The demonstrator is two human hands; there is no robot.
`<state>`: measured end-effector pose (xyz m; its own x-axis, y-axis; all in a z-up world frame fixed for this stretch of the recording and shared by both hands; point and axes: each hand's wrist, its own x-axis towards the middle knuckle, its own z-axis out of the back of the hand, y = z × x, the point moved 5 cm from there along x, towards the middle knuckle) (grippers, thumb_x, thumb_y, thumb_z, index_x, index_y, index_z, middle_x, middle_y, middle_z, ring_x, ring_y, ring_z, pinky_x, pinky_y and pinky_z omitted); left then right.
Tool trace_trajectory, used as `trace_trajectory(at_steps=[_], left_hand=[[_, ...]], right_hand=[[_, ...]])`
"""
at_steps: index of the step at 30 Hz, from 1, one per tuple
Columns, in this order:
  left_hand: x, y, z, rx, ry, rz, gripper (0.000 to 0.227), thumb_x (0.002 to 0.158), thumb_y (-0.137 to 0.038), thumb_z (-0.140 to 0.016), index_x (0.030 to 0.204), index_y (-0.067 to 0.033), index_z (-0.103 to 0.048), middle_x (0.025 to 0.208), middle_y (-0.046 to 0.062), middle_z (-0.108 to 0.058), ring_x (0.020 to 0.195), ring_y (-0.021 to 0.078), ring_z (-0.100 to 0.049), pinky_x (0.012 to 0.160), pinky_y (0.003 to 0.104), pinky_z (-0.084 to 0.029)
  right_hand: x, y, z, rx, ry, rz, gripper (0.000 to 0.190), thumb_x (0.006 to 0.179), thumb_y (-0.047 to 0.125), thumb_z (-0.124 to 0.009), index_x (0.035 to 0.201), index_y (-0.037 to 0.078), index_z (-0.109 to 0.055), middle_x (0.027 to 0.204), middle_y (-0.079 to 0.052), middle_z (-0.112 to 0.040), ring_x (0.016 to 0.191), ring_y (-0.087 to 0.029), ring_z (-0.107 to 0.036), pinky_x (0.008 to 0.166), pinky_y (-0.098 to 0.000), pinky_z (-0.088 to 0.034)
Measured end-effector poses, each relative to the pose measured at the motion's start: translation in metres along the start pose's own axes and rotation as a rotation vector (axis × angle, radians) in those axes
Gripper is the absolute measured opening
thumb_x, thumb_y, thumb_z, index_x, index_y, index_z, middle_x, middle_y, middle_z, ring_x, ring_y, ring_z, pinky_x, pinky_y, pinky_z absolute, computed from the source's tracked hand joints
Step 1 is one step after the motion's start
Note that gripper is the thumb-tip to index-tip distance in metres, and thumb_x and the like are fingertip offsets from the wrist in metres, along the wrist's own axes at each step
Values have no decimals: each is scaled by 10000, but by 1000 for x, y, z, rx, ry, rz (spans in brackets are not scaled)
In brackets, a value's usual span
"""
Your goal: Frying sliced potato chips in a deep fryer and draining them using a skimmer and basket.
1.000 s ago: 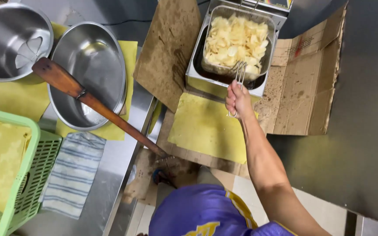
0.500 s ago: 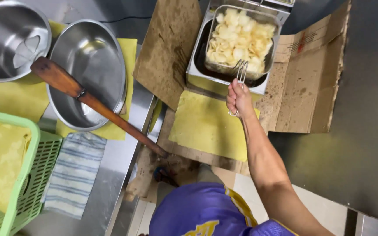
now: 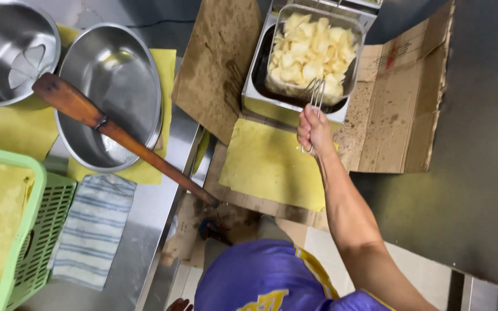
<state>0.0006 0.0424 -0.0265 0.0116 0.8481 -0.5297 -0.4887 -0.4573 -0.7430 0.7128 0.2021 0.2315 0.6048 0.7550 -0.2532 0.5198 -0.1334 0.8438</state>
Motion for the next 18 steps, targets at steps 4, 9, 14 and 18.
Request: trace_trajectory(at_steps=[4, 9, 14, 18], left_hand=[[40, -31, -12, -27, -42, 26, 212, 897, -55, -618, 723, -55, -739, 731, 51, -662, 636, 149, -577, 548, 267, -422], [38, -187, -22, -540, -75, 382, 462, 998, -115, -628, 1434, 9, -538, 1268, 249, -676, 1101, 325, -670, 958, 419, -537], [23, -238, -23, -514, -8, 376, 485, 1010, -148, -590, 1465, 5, -519, 1357, 234, -644, 1142, 308, -647, 986, 392, -511], [51, -218, -37, -537, 33, 314, 476, 991, -165, -621, 1430, -4, -533, 1342, 215, -665, 1092, 331, -672, 916, 412, -537]], right_hand=[[-14, -14, -2, 30, 31, -97, 282, 1053, 290, -592, 834, 122, -535, 542, 47, -373, 355, -46, -307, 244, -238, -177], [-14, 26, -10, 29, 128, 16, 284, 1091, 276, -536, 857, 118, -568, 563, 57, -396, 373, -45, -335, 248, -216, -249], [-21, 19, -17, 46, 61, 41, 395, 1046, 380, -573, 765, 123, -470, 533, 31, -321, 362, -58, -270, 245, -224, -184], [-14, 38, -28, -96, 99, 39, 474, 1068, 369, -537, 654, 166, -429, 456, 30, -330, 285, -96, -317, 248, -247, -164]])
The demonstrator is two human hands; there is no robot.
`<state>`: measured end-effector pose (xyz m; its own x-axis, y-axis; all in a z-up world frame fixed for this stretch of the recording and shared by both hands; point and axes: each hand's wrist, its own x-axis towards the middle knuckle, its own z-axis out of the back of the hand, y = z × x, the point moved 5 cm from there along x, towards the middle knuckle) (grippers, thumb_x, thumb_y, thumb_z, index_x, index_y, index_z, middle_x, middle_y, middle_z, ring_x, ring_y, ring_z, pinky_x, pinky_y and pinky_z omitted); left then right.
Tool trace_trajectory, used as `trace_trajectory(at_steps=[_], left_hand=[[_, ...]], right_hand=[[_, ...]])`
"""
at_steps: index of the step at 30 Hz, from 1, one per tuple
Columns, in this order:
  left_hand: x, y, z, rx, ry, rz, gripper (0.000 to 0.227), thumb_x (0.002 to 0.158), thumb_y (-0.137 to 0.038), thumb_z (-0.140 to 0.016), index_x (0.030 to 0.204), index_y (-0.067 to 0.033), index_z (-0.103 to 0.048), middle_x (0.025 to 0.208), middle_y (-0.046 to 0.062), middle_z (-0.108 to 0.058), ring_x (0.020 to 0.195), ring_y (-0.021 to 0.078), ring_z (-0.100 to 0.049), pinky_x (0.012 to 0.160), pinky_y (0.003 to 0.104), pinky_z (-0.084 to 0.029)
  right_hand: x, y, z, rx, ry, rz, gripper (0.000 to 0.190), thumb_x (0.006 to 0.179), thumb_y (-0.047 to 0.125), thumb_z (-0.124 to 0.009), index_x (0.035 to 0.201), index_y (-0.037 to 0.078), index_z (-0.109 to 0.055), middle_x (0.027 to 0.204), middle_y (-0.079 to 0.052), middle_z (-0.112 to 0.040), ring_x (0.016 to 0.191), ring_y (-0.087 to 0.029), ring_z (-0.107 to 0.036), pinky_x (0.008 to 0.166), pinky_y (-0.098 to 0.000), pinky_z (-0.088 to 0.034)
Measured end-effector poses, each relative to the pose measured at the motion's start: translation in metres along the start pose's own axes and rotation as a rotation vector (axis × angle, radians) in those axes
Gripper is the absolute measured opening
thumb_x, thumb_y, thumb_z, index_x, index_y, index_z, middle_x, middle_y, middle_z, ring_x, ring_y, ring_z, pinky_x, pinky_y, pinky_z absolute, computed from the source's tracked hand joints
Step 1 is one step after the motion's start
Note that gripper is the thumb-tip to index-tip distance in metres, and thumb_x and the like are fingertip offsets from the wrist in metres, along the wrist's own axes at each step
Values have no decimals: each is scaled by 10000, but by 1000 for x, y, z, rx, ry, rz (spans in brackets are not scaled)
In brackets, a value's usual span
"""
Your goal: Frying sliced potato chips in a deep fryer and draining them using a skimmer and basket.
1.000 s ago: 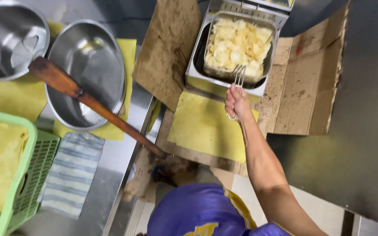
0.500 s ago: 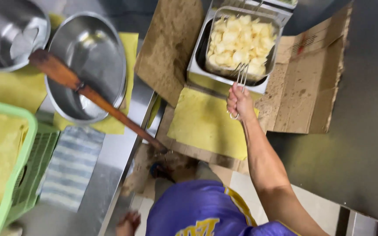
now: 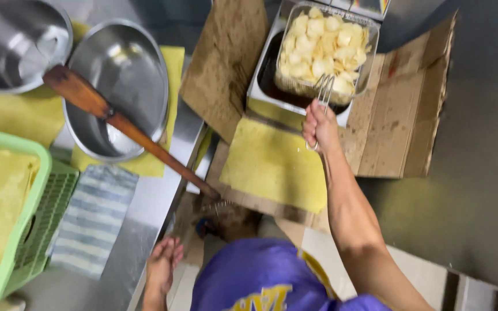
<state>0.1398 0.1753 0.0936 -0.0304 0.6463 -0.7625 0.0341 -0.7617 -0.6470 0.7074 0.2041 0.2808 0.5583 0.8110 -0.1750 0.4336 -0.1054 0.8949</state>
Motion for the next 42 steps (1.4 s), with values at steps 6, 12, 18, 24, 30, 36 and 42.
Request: trace_trajectory(at_steps=[6, 12, 18, 24, 30, 36, 42], left_hand=[[-29, -46, -30, 9, 56, -24, 503, 989, -184, -602, 1454, -14, -519, 1344, 199, -661, 1119, 316, -655, 951, 405, -525], [-60, -109, -87, 78, 149, -84, 537, 968, -181, -599, 1472, -17, -511, 1386, 224, -645, 1160, 344, -679, 979, 411, -565], [-40, -108, -135, -113, 262, -195, 699, 943, -250, -775, 1498, 9, -439, 1451, 305, -505, 1214, 465, -629, 962, 560, -593], [-41, -123, -177, -165, 317, -191, 1038, 845, -348, -887, 1578, 64, -280, 1411, 302, -447, 1217, 417, -625, 1011, 497, -536], [-17, -113, -194, -276, 320, -204, 798, 814, -190, -926, 1451, 8, -488, 1213, 158, -594, 1061, 267, -675, 860, 385, -628], [-19, -114, -183, -237, 323, -248, 411, 873, -64, -815, 1229, -22, -614, 1059, 96, -698, 935, 192, -706, 762, 344, -643], [-37, -143, -148, -14, 185, -165, 787, 790, -348, -776, 1481, -109, -483, 1446, 130, -566, 1196, 206, -622, 894, 356, -577]], right_hand=[[-8, -14, 4, 21, -30, -34, 415, 1083, 295, -546, 701, 145, -486, 521, 49, -361, 332, -66, -316, 238, -229, -207], [5, -31, 27, 122, -79, -62, 298, 1045, 322, -608, 866, 89, -556, 562, 38, -364, 374, -50, -304, 245, -218, -245], [9, -33, 54, -13, -103, -136, 222, 1108, 337, -575, 957, 174, -570, 597, 101, -305, 420, -4, -344, 268, -176, -299], [5, -35, 60, -17, -25, -141, 251, 1140, 387, -547, 990, 188, -573, 621, 105, -271, 423, -13, -310, 316, -179, -316], [-3, -33, 58, 20, -3, -113, 264, 1144, 358, -540, 988, 153, -599, 594, 106, -296, 397, -5, -328, 302, -185, -344], [-7, -32, 58, 45, 26, -85, 276, 1135, 347, -573, 973, 125, -606, 582, 100, -305, 388, -10, -330, 292, -190, -361], [-8, -37, 64, 46, 68, -125, 351, 1122, 349, -594, 808, 208, -525, 566, 124, -349, 398, 3, -332, 279, -174, -276]])
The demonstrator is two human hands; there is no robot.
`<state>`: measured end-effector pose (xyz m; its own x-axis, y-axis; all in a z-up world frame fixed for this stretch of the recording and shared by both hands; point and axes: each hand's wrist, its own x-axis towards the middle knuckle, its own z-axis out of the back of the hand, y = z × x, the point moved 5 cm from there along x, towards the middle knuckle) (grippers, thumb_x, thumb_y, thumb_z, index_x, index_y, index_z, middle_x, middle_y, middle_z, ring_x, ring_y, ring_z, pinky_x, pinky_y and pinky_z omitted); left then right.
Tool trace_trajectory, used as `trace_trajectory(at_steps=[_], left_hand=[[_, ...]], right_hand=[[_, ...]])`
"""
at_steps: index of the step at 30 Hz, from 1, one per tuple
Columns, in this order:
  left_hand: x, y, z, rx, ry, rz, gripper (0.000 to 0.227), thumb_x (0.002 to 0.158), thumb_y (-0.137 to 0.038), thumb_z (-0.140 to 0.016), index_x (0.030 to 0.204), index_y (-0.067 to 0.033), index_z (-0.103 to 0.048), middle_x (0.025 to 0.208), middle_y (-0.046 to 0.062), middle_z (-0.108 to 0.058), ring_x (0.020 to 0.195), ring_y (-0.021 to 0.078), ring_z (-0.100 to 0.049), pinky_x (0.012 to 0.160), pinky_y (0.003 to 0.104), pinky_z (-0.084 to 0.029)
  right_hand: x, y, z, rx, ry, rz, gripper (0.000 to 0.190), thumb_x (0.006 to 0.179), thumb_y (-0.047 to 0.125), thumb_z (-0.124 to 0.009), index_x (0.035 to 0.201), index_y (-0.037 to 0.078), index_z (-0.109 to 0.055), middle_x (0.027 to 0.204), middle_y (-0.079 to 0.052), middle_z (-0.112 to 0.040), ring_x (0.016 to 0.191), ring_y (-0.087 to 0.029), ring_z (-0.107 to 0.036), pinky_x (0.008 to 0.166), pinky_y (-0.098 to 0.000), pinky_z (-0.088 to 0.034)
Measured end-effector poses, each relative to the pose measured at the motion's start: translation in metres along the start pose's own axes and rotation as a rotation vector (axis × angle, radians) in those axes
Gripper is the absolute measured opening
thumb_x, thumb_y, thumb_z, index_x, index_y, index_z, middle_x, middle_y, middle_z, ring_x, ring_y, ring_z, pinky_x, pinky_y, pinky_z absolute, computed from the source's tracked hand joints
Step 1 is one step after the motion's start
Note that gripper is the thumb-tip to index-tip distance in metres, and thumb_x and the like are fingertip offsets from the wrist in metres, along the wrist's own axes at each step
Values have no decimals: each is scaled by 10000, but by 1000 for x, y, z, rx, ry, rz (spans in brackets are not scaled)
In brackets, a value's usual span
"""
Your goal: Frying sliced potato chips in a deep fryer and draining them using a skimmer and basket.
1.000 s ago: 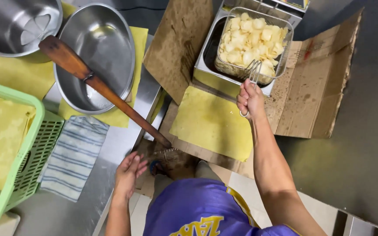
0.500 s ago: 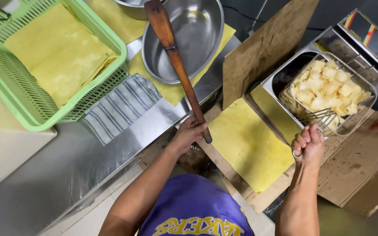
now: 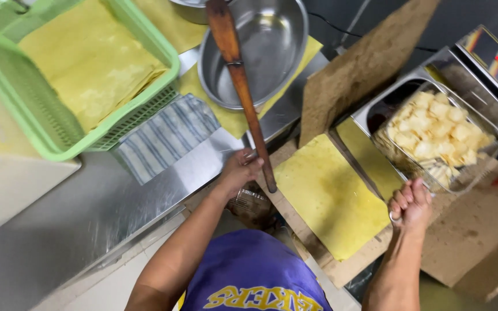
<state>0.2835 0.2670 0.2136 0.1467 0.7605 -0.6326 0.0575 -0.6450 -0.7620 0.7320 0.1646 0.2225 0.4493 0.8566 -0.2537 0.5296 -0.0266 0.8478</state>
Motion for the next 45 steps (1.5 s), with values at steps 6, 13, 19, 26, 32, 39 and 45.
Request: trace_trajectory(at_steps=[6, 13, 19, 26, 32, 39, 45], left_hand=[[-21, -99, 145, 850, -856, -891, 568, 991, -254, -684, 1474, -20, -497, 1441, 261, -536, 1348, 444, -466, 1149, 571, -351], [4, -118, 283, 1214, -919, -694, 558, 954, -288, -716, 1409, 9, -590, 1359, 263, -619, 1307, 499, -446, 1121, 585, -241], [-6, -140, 299, 1290, -959, -867, 237, 815, -43, -727, 1052, -31, -709, 953, 190, -719, 1067, 399, -514, 1047, 631, -286], [-27, -156, 289, 1226, -824, -792, 94, 844, 5, -706, 932, -9, -677, 920, 226, -692, 1080, 444, -525, 1059, 664, -313], [-8, -129, 304, 1163, -821, -651, 444, 912, 6, -634, 1350, -42, -682, 1336, 210, -644, 1335, 543, -401, 1124, 733, -131], [-34, -111, 219, 1190, -514, -1256, 84, 994, -6, -653, 1060, 18, -699, 1042, 172, -700, 923, 397, -579, 820, 463, -481], [33, 14, 254, 1339, -434, -141, 762, 1071, -626, -284, 1678, -173, -204, 1743, 198, -105, 1587, 448, -28, 1255, 687, -89]], right_hand=[[-15, 13, -7, -106, 75, 15, 329, 1208, 365, -526, 933, 222, -637, 620, 145, -468, 440, 24, -448, 330, -119, -396], [-12, 11, -6, -140, 25, -20, 306, 1161, 439, -600, 945, 227, -640, 625, 147, -464, 455, 23, -429, 345, -128, -373], [-7, 12, -5, -58, 41, -56, 306, 1162, 427, -602, 943, 219, -649, 619, 139, -470, 449, 13, -436, 351, -137, -396], [-6, 14, -8, -97, 20, -47, 286, 1179, 414, -582, 972, 224, -638, 628, 145, -451, 455, 19, -408, 349, -134, -348], [-9, 12, -12, -106, -3, -36, 281, 1161, 428, -602, 968, 225, -624, 628, 145, -442, 459, 22, -395, 350, -134, -328], [-1, -4, 15, 24, 130, -118, 439, 1130, 438, -558, 777, 256, -371, 616, 145, -231, 452, 16, -243, 356, -176, -173], [-9, -4, 3, -63, -158, 19, 241, 1078, 308, -615, 913, 137, -582, 570, 108, -274, 400, -12, -292, 264, -209, -284]])
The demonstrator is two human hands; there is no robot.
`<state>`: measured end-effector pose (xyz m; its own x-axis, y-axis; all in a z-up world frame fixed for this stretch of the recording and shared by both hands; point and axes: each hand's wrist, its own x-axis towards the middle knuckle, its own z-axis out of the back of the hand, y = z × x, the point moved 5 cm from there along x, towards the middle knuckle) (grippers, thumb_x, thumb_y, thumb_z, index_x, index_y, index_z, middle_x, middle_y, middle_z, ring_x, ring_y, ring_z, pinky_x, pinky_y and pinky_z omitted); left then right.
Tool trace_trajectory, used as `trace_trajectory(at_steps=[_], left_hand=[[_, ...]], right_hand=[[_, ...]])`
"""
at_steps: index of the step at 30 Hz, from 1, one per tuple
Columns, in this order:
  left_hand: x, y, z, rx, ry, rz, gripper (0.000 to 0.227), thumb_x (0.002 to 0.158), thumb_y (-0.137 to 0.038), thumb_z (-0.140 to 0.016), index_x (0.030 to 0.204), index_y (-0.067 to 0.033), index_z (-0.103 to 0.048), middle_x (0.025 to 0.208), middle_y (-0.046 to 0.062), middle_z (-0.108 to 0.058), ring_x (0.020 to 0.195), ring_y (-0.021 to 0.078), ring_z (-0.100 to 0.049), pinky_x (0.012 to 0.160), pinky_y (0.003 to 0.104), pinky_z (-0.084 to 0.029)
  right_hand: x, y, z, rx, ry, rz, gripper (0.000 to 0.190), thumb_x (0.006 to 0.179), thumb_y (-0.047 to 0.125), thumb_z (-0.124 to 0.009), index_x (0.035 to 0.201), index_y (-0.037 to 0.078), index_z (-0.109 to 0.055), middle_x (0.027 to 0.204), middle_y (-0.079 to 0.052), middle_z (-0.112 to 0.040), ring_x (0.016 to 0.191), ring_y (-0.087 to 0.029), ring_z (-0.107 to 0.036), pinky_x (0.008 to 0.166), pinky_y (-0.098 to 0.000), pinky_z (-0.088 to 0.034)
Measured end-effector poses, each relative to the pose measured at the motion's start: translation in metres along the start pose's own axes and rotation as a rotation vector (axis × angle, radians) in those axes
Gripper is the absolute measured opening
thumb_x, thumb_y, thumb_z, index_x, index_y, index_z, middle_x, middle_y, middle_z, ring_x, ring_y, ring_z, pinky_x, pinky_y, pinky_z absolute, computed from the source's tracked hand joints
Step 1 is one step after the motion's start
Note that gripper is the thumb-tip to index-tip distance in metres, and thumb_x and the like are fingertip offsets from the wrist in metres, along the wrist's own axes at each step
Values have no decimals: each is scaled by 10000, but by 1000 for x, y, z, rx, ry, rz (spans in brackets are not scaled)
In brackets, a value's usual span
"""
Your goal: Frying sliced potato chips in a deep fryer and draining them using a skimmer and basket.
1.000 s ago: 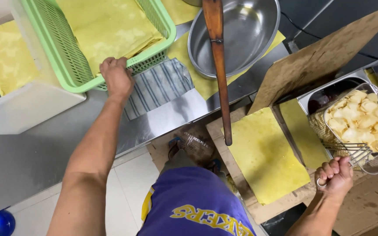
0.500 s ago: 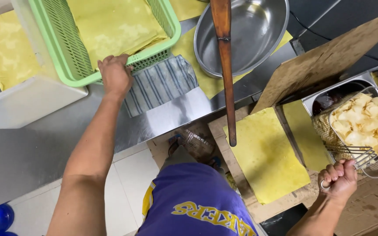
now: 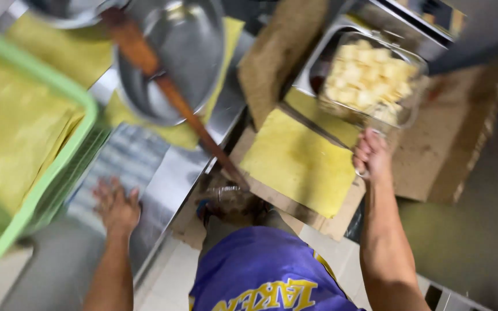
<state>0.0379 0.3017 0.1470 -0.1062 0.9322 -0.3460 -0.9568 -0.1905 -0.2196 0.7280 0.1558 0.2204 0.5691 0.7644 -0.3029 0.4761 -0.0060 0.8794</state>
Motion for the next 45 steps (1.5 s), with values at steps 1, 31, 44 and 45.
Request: trace_trajectory(at_steps=[1, 31, 44, 45], left_hand=[[9, -11, 8, 15, 5, -65, 762, 1071, -626, -284, 1678, -173, -204, 1743, 198, -105, 1587, 448, -28, 1255, 687, -89], [-15, -11, 16, -64, 225, 291, 759, 1033, -543, -218, 1672, -257, 77, 1697, 46, 276, 1524, 446, 235, 1204, 739, 2], [1, -13, -18, -110, -147, 60, 704, 936, -439, -643, 1518, -74, -488, 1573, 306, -363, 1451, 581, -288, 1142, 707, -259], [8, -25, -21, -101, -292, -59, 598, 906, -419, -696, 1374, -47, -686, 1432, 338, -592, 1411, 524, -471, 1161, 605, -311]], right_hand=[[-7, 5, -1, 20, -52, 36, 241, 1078, 308, -615, 913, 137, -582, 570, 108, -274, 400, -12, -292, 264, -209, -284], [-10, -20, -15, 360, 135, -149, 339, 1069, 417, -546, 968, 120, -673, 561, 57, -376, 374, -46, -308, 267, -214, -248], [-11, 1, 4, -32, 133, -132, 349, 1152, 429, -404, 876, 225, -470, 598, 111, -206, 373, -5, -260, 246, -153, -240], [-9, 7, 7, -61, 99, -145, 389, 1158, 445, -372, 846, 227, -451, 591, 121, -192, 363, 2, -245, 254, -142, -218]])
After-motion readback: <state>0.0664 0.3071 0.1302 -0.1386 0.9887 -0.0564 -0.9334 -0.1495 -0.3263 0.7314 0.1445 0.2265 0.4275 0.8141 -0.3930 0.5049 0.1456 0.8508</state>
